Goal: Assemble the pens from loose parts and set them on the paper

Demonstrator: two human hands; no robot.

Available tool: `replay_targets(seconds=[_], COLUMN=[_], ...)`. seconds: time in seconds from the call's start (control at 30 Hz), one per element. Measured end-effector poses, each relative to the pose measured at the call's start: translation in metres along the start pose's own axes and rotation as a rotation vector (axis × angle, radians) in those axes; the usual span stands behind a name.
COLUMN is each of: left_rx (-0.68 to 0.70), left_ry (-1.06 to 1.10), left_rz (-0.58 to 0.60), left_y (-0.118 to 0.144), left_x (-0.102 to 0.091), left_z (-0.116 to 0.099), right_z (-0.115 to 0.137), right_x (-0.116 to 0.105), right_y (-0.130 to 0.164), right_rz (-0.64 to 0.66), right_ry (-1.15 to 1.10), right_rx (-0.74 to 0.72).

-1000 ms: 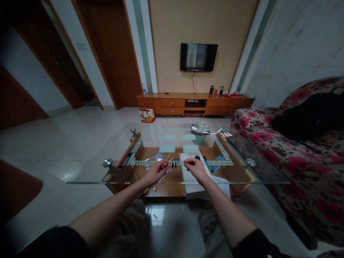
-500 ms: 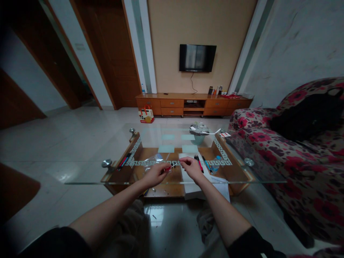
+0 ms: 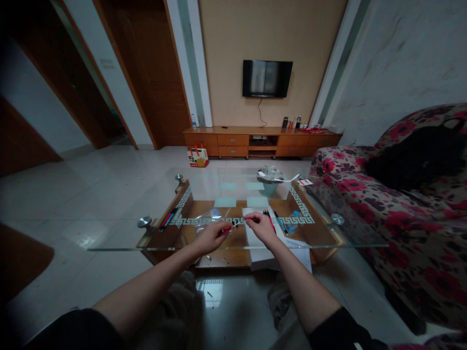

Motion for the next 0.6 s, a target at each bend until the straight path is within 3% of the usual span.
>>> replay_targets(seconds=[0.6], left_rx=[0.004], left_ry=[0.042], left_rz=[0.025], left_y=[0.0001], left_x=[0.0014], left_z=[0.0001], right_z=[-0.0018], right_x=[0.0056], right_y=[0.0003], right_rz=[0.056], right_ry=[0.024], right_rx=[-0.002])
Point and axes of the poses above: each hand's wrist, its own y-axis away from the middle knuckle, its own x-axis out of the palm, z = x × y, the point moved 9 cm from there along -y, towards the middle knuckle, and after that the axes turned 8 degrees about -y, right-handed, at the moved point
